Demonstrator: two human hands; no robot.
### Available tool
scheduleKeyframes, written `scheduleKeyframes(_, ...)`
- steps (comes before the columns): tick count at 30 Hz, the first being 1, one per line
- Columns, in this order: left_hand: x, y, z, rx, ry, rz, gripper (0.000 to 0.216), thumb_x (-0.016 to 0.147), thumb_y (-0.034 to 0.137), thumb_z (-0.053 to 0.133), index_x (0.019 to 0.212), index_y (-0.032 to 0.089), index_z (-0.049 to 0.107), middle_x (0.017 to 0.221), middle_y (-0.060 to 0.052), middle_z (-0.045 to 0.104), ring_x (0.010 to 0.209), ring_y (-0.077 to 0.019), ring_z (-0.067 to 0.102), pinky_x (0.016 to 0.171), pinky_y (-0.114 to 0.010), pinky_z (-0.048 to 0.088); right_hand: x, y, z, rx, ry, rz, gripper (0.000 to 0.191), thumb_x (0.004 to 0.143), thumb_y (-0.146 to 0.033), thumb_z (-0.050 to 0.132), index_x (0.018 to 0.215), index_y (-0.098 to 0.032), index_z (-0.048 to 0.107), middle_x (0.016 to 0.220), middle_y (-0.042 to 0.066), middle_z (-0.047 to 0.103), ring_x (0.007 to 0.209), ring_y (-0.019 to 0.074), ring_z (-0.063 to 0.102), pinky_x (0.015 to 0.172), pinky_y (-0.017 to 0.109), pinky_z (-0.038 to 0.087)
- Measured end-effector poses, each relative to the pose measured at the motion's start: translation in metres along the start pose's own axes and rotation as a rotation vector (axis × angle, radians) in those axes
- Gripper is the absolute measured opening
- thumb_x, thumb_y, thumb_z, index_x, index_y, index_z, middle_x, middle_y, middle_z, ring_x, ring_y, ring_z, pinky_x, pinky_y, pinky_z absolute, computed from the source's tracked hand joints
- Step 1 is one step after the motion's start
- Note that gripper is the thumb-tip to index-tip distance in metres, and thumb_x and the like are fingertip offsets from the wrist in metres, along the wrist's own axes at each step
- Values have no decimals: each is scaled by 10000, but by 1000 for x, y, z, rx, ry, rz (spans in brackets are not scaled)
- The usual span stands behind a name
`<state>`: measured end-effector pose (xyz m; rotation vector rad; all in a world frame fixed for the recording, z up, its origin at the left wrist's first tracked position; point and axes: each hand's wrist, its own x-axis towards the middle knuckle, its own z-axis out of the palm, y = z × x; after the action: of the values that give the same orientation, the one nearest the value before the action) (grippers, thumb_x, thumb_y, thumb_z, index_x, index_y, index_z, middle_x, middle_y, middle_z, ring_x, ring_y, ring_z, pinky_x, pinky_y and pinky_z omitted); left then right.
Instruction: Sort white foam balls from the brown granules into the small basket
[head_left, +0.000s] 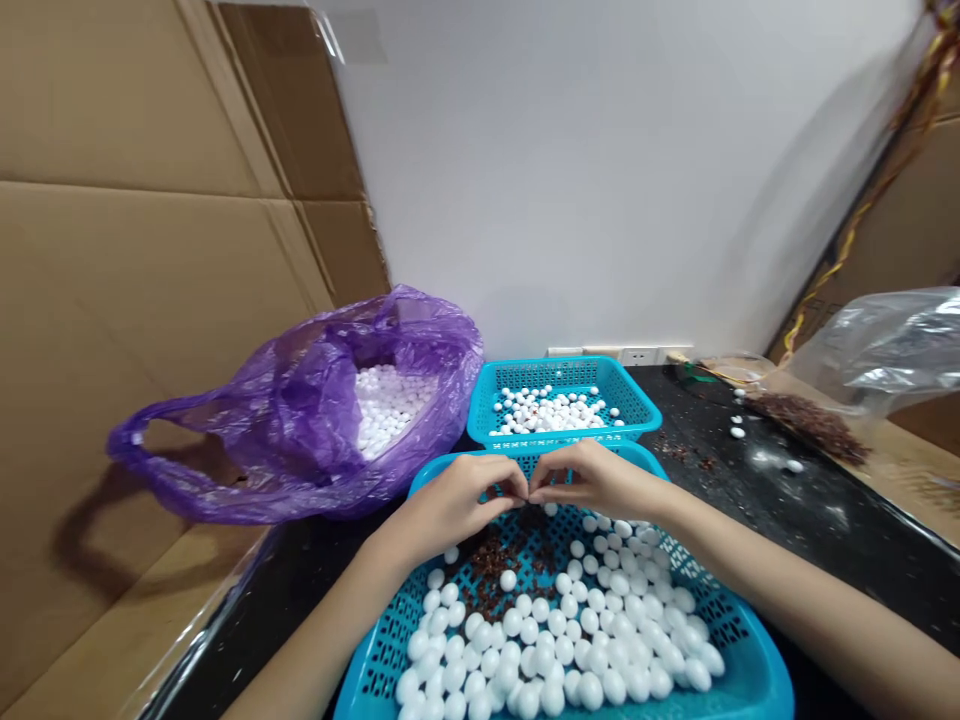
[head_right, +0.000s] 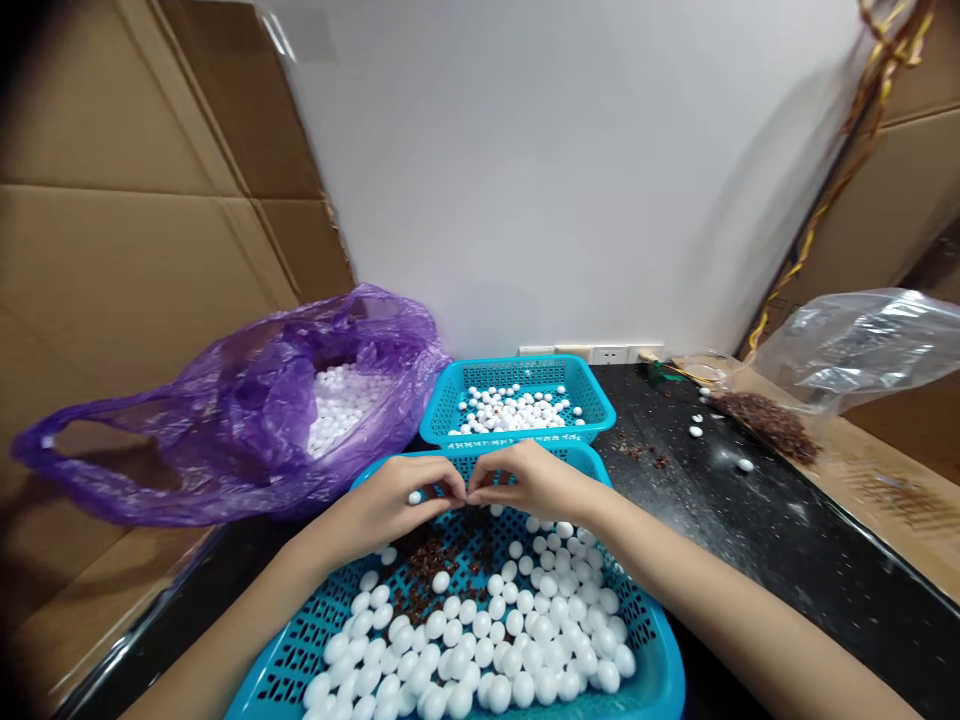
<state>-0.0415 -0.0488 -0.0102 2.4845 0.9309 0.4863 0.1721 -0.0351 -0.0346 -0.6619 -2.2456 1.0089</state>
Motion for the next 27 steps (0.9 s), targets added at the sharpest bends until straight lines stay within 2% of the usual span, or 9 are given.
scheduleKeyframes(6, 5, -4, -5, -2, 132, 8, 107, 793, 124, 537, 785, 202, 610, 794, 29, 656, 745, -123, 622, 690, -205, 472, 6, 7, -5, 147, 158, 22, 159, 799, -307, 713, 748, -157, 706, 715, 14, 623, 583, 120, 548, 550, 244, 433)
scheduleKeyframes(10, 7, -3, -6, -32, 231, 56, 68, 803, 164, 561, 777, 206, 607, 794, 33, 661, 748, -123, 628, 697, -202, 484, 9, 2, -9, 161, 244, 25, 89, 735, -218, 758, 809, -183, 723, 782, 22, 616, 743, 155, 564, 650, 261, 463)
scheduleKeyframes(12, 7, -3, -6, -44, 251, 84, 83, 816, 151, 545, 794, 207, 602, 814, 29, 657, 766, -121, 626, 713, -206, 487, 9, 0, -9, 187, 249, 25, 166, 720, -164, 752, 881, -194, 722, 842, 28, 612, 802, 162, 564, 717, 280, 474)
scheduleKeyframes(15, 6, -2, -5, -71, 266, 96, 110, 819, 112, 531, 811, 203, 592, 835, 21, 646, 789, -118, 617, 727, -209, 488, 9, 0, -7, 282, 250, -11, 169, 776, -158, 686, 938, -199, 716, 902, 41, 608, 843, 167, 584, 798, 318, 482)
scheduleKeyframes(20, 3, 2, -1, -217, 307, 65, 111, 821, 95, 526, 805, 192, 578, 840, 6, 620, 812, -119, 605, 737, -221, 497, 7, 5, -1, 439, 231, 38, 186, 832, -243, 643, 1008, -205, 691, 944, 50, 622, 842, 182, 618, 727, 316, 534)
scheduleKeyframes(24, 1, 6, -1, -335, 308, -1, 60, 836, 156, 550, 782, 182, 555, 828, 1, 596, 820, -120, 590, 769, -246, 480, 5, 1, 0, 518, 196, 46, 173, 843, -247, 640, 1008, -214, 683, 957, 44, 633, 888, 184, 622, 758, 308, 536)
scheduleKeyframes(27, 1, 8, -1, -440, 300, -57, 102, 829, 200, 580, 760, 179, 508, 814, 8, 569, 808, -111, 572, 775, -248, 467, 4, -3, -1, 556, 169, 44, 161, 846, -247, 643, 997, -219, 691, 945, 37, 635, 894, 176, 622, 774, 300, 529)
